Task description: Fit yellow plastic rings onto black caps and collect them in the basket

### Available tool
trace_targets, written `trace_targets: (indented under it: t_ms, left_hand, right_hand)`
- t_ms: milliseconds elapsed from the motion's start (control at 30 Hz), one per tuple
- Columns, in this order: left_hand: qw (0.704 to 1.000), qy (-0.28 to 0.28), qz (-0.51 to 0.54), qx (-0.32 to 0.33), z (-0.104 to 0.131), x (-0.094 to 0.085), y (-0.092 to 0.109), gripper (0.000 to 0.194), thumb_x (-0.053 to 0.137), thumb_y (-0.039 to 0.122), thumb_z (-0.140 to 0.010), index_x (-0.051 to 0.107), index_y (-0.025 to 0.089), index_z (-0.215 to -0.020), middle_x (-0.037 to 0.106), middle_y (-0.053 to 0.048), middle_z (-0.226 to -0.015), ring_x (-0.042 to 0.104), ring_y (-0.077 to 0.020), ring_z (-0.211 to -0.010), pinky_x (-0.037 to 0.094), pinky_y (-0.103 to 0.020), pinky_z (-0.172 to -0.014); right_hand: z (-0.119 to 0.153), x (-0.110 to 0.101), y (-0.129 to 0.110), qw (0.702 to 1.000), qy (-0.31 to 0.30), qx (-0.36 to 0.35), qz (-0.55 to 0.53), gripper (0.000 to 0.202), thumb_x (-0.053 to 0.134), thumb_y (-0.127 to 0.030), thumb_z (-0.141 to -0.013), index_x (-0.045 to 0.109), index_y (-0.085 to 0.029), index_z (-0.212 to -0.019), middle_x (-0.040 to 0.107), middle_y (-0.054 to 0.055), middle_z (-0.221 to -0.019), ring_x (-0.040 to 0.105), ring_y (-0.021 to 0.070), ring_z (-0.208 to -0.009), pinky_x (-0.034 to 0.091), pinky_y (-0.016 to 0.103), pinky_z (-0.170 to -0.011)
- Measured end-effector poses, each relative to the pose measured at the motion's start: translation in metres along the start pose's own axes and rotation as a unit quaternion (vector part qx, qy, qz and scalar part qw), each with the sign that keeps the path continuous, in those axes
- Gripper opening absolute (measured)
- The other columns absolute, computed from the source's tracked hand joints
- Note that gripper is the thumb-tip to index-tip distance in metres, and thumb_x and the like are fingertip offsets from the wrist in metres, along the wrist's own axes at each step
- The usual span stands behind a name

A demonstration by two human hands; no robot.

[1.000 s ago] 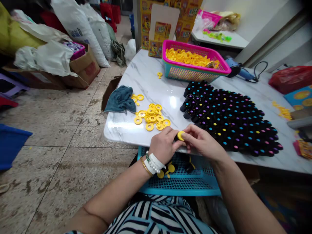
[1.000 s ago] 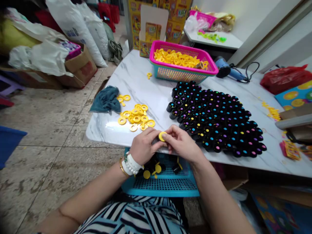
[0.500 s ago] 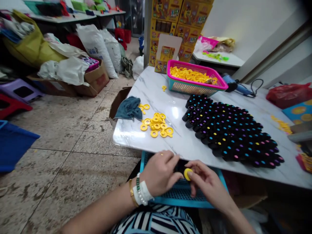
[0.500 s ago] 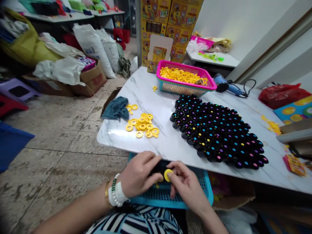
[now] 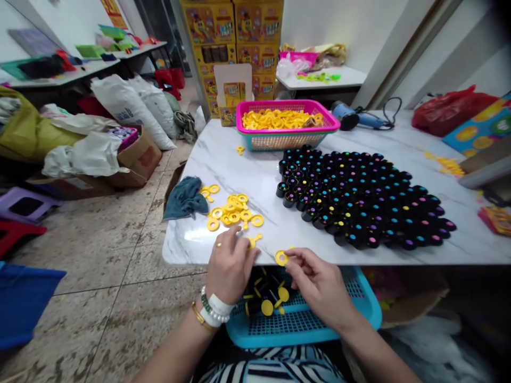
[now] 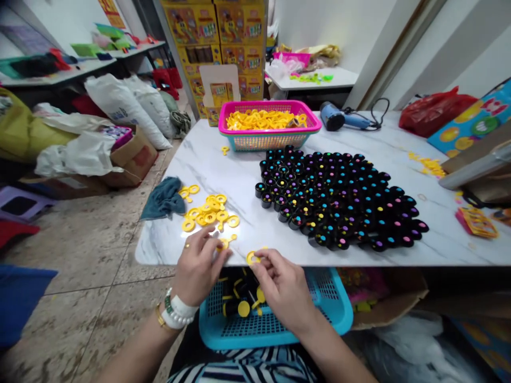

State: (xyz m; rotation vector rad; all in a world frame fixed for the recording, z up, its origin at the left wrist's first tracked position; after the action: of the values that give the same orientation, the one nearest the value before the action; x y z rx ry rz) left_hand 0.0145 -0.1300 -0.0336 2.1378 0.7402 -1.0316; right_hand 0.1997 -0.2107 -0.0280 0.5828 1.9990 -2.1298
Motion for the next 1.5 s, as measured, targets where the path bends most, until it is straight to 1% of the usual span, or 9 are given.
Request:
trace_targets:
  t_ms: [133,300,400,567,767,967,1133,1333,1500]
  left_hand:
    - [0.996,-0.037,0.082,0.025,0.004,0.006,0.012,0.004,0.058,0.020,-0.089,0.055,0.018,-0.088,0.063,-0.010,-0.099,0.057,-0.0221,-0.092,0.051,-0.038,-0.082]
    - [0.971,-0.061,0.209,0.099,0.006,0.008,0.045,0.008,0.061,0.021,-0.088,0.055,0.017,-0.092,0.064,-0.009,-0.101,0.058,-0.0197,-0.095,0.052,-0.034,-0.084]
    - [0.958,-0.076,0.238,0.143,-0.015,0.011,0.053,0.023,0.064,0.033,-0.086,0.055,0.015,-0.098,0.065,-0.009,-0.097,0.060,-0.0194,-0.092,0.052,-0.033,-0.082]
    - [0.988,0.003,0.147,0.048,-0.085,0.039,0.040,0.032,0.065,0.044,-0.084,0.056,0.016,-0.097,0.064,-0.005,-0.085,0.060,-0.0174,-0.080,0.049,-0.030,-0.073]
    - [0.995,-0.087,0.036,-0.032,-0.127,0.076,0.036,0.039,0.066,0.048,-0.081,0.057,0.016,-0.102,0.065,-0.006,-0.087,0.060,-0.0199,-0.077,0.045,-0.030,-0.063]
    - [0.996,-0.067,0.056,-0.006,-0.105,0.053,0.037,0.020,0.067,0.035,-0.083,0.061,0.019,-0.094,0.062,-0.005,-0.091,0.058,-0.0169,-0.075,0.046,-0.029,-0.065]
    - [0.992,-0.036,0.113,0.040,-0.068,0.027,0.023,0.014,0.066,0.021,-0.081,0.059,0.018,-0.093,0.062,-0.006,-0.099,0.059,-0.0179,-0.087,0.051,-0.031,-0.076]
    - [0.983,-0.023,0.180,-0.029,-0.052,0.041,0.011,0.045,0.070,0.018,-0.077,0.051,0.016,-0.118,0.067,-0.004,-0.094,0.060,-0.0130,-0.072,0.051,-0.027,-0.068]
    - [0.982,-0.043,0.181,-0.022,-0.053,0.041,0.009,0.020,0.068,0.021,-0.080,0.064,0.018,-0.099,0.066,-0.004,-0.090,0.061,-0.0167,-0.084,0.051,-0.030,-0.076]
  right_hand:
    - [-0.003,-0.009,-0.001,0.995,0.054,-0.062,0.058,0.019,0.060,-0.034,-0.089,0.065,-0.021,-0.103,0.067,0.005,-0.085,0.062,0.0158,-0.067,0.052,0.029,-0.067]
    - [0.007,-0.007,0.014,0.984,-0.023,0.089,-0.156,0.025,0.061,-0.041,-0.089,0.061,-0.020,-0.103,0.061,-0.001,-0.068,0.055,0.0112,-0.050,0.043,0.021,-0.044]
    - [0.009,-0.011,0.021,0.973,0.028,0.118,-0.198,0.024,0.065,-0.041,-0.086,0.063,-0.018,-0.088,0.054,-0.004,-0.053,0.047,0.0083,-0.043,0.037,0.019,-0.041]
    - [0.008,-0.026,0.024,0.972,0.091,0.108,-0.188,0.024,0.067,-0.040,-0.084,0.067,-0.017,-0.091,0.063,0.000,-0.058,0.053,0.0098,-0.044,0.042,0.021,-0.044]
    - [0.022,-0.017,0.031,0.973,0.075,0.114,-0.184,0.022,0.068,-0.040,-0.083,0.069,-0.017,-0.087,0.062,-0.001,-0.057,0.053,0.0098,-0.045,0.043,0.021,-0.044]
    - [0.029,-0.014,0.033,0.974,0.072,0.121,-0.179,0.020,0.069,-0.037,-0.083,0.070,-0.018,-0.086,0.063,0.000,-0.062,0.054,0.0097,-0.047,0.044,0.020,-0.044]
    - [0.004,-0.031,0.010,0.978,0.104,0.058,-0.169,0.015,0.070,-0.033,-0.082,0.071,-0.019,-0.085,0.068,0.002,-0.079,0.058,0.0092,-0.054,0.048,0.022,-0.053]
    - [-0.061,-0.022,-0.005,0.977,0.051,0.074,-0.196,0.024,0.076,-0.037,-0.074,0.074,-0.016,-0.085,0.064,-0.001,-0.059,0.056,0.0096,-0.047,0.047,0.022,-0.048]
    - [-0.092,-0.011,-0.004,0.986,0.031,0.070,-0.149,0.024,0.078,-0.036,-0.071,0.074,-0.014,-0.080,0.063,-0.001,-0.056,0.053,0.0082,-0.041,0.043,0.019,-0.041]
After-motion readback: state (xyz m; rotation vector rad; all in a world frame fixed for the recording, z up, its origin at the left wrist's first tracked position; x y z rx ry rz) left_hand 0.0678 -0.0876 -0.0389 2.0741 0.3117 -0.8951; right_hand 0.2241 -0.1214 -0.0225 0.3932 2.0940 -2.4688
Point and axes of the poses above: each hand's wrist, its own z-axis away from the middle knuckle, its own x-axis out of the palm, y = z × x, the point moved 1 cm from there along -z, towards the middle knuckle
